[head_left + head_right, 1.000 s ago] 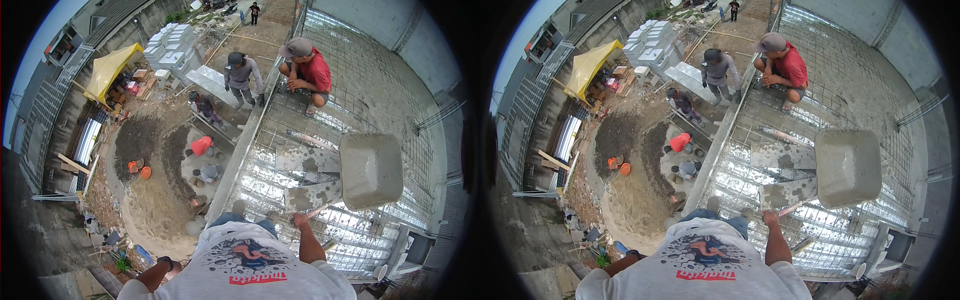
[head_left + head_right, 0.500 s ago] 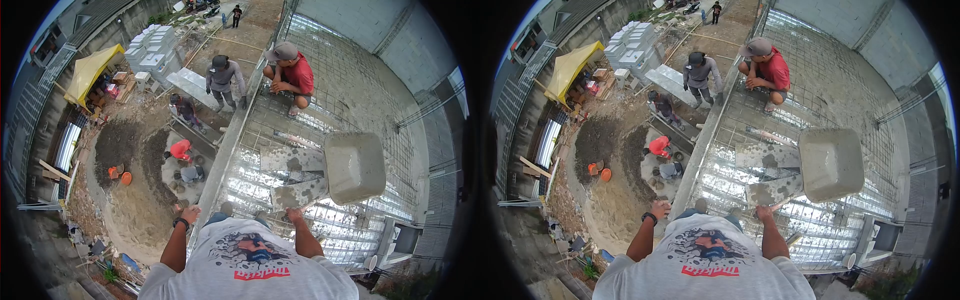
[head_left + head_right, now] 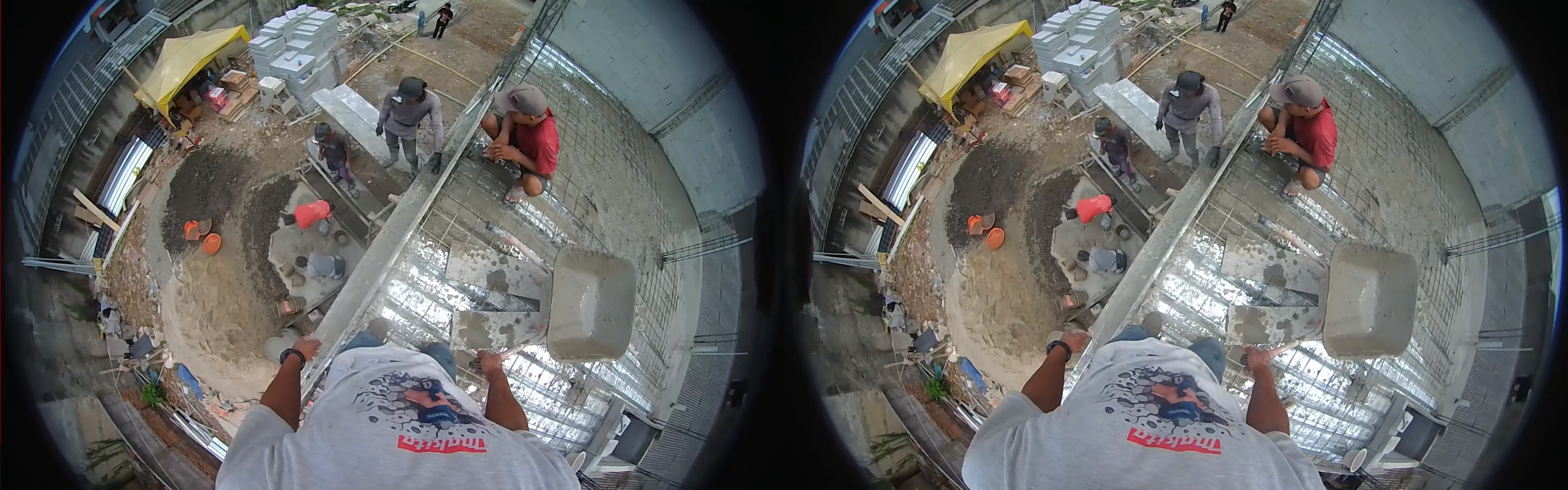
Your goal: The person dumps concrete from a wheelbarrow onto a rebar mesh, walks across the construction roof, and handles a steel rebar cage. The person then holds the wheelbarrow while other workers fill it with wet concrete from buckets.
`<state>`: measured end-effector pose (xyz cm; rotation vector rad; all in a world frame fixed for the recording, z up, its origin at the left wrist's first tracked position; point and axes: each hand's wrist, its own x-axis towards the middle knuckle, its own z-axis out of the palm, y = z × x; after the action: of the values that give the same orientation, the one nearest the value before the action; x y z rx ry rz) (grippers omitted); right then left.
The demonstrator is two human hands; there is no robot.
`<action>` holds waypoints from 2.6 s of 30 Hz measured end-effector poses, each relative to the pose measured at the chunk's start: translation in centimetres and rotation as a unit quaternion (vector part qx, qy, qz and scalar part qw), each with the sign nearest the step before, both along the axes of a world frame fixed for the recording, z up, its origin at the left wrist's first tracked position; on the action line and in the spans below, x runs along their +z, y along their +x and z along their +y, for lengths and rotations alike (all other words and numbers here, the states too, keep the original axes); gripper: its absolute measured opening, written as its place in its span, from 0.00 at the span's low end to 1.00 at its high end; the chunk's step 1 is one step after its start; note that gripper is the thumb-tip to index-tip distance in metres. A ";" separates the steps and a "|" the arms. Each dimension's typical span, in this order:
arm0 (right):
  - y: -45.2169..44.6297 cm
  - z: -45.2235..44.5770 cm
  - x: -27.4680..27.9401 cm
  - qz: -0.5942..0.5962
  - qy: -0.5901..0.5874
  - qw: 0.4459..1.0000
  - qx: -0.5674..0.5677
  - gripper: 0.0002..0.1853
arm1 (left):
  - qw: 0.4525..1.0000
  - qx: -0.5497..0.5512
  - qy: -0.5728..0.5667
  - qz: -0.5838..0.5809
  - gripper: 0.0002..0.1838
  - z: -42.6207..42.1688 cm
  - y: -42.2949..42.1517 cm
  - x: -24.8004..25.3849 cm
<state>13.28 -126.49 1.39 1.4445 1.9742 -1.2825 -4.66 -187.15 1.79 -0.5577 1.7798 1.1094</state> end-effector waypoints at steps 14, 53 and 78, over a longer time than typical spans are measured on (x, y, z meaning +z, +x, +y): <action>-8.4 -3.0 8.3 -0.024 -0.075 0.997 0.010 0.15 | 0.994 0.099 -0.014 0.047 0.19 3.9 0.9 0.2; -8.7 -2.1 6.1 -0.043 -0.094 0.986 0.127 0.13 | 0.988 0.004 -0.115 0.107 0.25 3.2 5.6 -1.0; -11.1 -4.9 6.9 -0.026 -0.100 0.987 0.120 0.12 | 0.984 -0.029 -0.125 0.125 0.25 3.0 2.4 -1.8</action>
<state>2.17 -131.36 8.31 1.0989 1.8592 -1.2783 -2.22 -184.15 0.02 -0.5285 2.1583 0.9546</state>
